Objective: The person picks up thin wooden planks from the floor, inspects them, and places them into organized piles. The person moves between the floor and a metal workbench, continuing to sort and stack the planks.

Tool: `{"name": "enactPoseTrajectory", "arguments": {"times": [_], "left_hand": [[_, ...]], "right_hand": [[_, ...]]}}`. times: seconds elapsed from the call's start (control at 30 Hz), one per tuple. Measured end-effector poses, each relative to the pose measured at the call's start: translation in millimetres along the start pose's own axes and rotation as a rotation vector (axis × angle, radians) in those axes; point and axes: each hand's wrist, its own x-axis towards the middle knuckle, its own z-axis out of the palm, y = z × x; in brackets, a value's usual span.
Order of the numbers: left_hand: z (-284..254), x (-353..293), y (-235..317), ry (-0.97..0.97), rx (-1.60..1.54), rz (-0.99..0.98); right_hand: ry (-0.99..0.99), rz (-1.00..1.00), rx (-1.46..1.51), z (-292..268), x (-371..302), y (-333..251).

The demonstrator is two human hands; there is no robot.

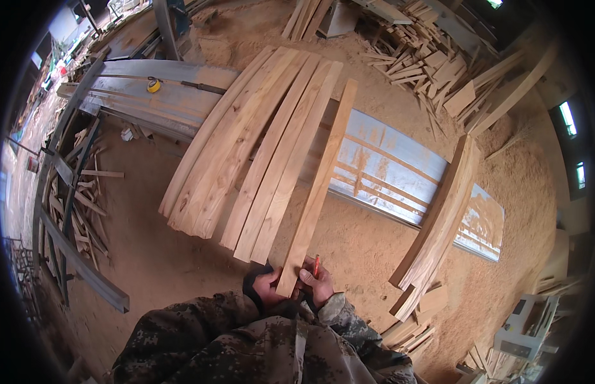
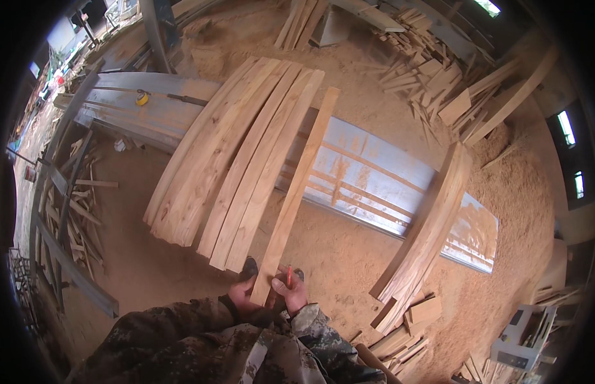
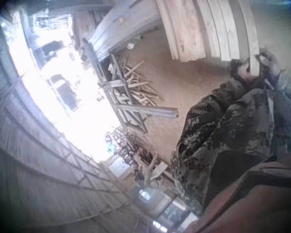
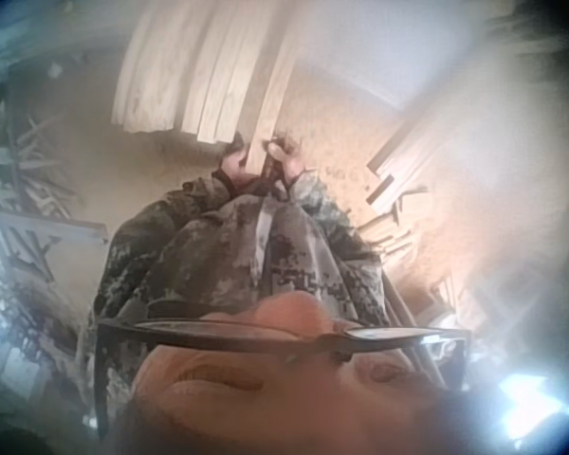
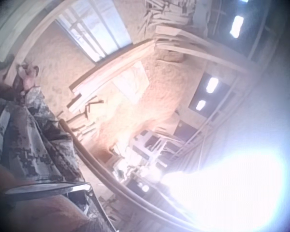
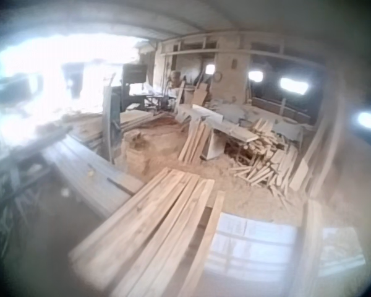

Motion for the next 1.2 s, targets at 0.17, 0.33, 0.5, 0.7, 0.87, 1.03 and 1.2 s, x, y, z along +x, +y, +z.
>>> {"name": "enactPoseTrajectory", "arguments": {"times": [0.17, 0.33, 0.5, 0.7, 0.87, 1.03, 1.2], "left_hand": [[-7.5, -0.3, -4.0, 0.051, 0.432, 0.032], [-11.0, 4.2, -3.6, -0.021, 0.221, -0.042], [-29.8, 1.1, 0.7, -0.257, 0.673, 0.097], [-45.2, -13.4, 2.9, 0.057, -0.585, -0.177], [-43.8, -23.4, 16.5, 0.074, -0.343, 0.039], [-56.1, -21.6, 12.5, 0.140, 0.608, 0.258], [-77.5, -15.2, 3.8, 0.184, 0.730, 0.305]], "right_hand": [[-0.040, -0.027, -0.086, 10.4, 9.9, -2.0], [-0.008, -0.267, -0.123, 28.2, 9.4, -10.2], [-0.040, -0.249, -0.292, 31.4, 46.4, -28.2], [0.040, -0.186, -0.335, 38.1, 80.7, -30.6], [0.051, -0.180, -0.176, 48.3, 71.7, -28.4], [0.002, -0.261, -0.229, 60.6, 69.6, -21.3], [0.091, -0.095, -0.112, 46.3, 61.8, -22.7]]}}
